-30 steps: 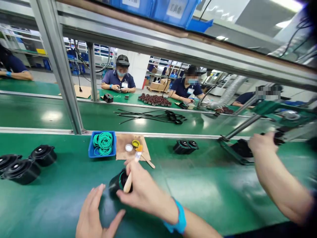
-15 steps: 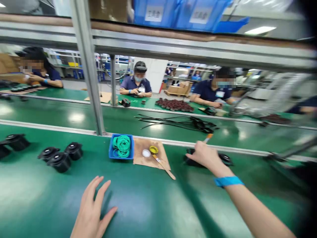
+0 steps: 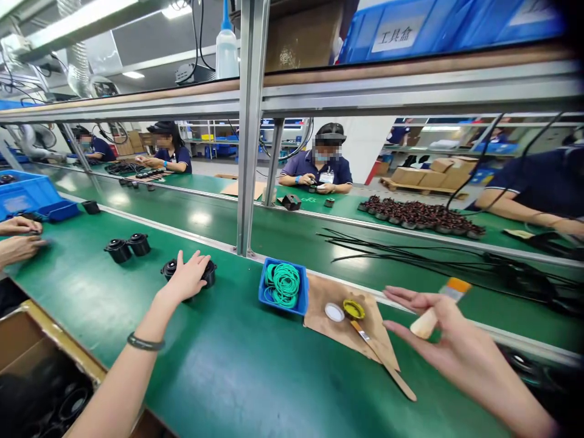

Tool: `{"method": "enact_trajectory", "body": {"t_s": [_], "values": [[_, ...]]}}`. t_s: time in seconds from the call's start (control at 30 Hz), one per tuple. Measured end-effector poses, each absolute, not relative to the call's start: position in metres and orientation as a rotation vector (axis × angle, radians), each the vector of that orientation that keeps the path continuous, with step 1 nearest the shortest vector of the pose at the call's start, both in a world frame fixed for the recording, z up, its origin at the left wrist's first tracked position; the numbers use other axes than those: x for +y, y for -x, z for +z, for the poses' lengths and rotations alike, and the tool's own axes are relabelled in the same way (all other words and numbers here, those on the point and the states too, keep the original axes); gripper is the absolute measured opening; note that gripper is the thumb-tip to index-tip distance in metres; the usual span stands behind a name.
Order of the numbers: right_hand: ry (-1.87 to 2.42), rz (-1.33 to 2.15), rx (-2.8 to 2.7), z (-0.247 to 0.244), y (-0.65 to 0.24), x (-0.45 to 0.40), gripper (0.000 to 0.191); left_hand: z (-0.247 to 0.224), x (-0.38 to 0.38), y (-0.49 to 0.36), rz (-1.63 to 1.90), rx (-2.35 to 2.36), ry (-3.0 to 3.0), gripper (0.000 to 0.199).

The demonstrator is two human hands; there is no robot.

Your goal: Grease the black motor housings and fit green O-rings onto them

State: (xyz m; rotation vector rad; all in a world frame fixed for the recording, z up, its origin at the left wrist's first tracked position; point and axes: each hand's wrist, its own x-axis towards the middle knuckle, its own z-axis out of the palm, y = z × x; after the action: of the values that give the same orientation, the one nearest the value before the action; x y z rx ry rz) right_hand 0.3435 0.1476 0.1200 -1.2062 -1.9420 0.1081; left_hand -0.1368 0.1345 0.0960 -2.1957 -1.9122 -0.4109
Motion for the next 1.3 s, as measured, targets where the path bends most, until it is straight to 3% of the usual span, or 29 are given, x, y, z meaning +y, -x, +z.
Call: {"method": "enact_trajectory", "body": {"t_s": [0.17,0.3,0.4,0.5,0.6,0.8,1.07,1.3], "values": [[0.918,0.626,-1.817,0.137,-0.279,0.103,0.026,0.093,0.105,0.087,-0.451,-1.833,2.287,0.041],[0.675,0.915,-1.768,0.135,-0.253,0.09,0.029,0.076,0.061,0.035,-0.632,-1.842,2.395,0.058],[0.746,0.715,-1.858,0.125,-0.244,0.109,0.027,0.061,0.04,0.012,-0.933,-1.887,2.441,0.062],[0.964,0.322,-2.16,0.113,-0.234,0.147,0.016,0.052,0.034,0.007,-1.131,-1.895,2.517,0.065],[1.068,0.182,-2.287,0.1,-0.22,0.183,0.005,0.051,0.033,0.009,-1.257,-1.96,2.59,0.073],[1.153,0.192,-2.283,0.084,-0.198,0.219,0.018,0.054,0.026,0.009,-1.454,-2.117,2.621,0.066],[1.12,0.316,-2.175,0.113,-0.206,0.187,0.016,0.042,0.015,0.01,-1.699,-2.091,2.538,0.079],[0.917,1.06,-2.326,0.117,-0.181,0.126,0.035,0.037,0.016,0.011,-1.726,-1.924,2.515,0.077]]}}
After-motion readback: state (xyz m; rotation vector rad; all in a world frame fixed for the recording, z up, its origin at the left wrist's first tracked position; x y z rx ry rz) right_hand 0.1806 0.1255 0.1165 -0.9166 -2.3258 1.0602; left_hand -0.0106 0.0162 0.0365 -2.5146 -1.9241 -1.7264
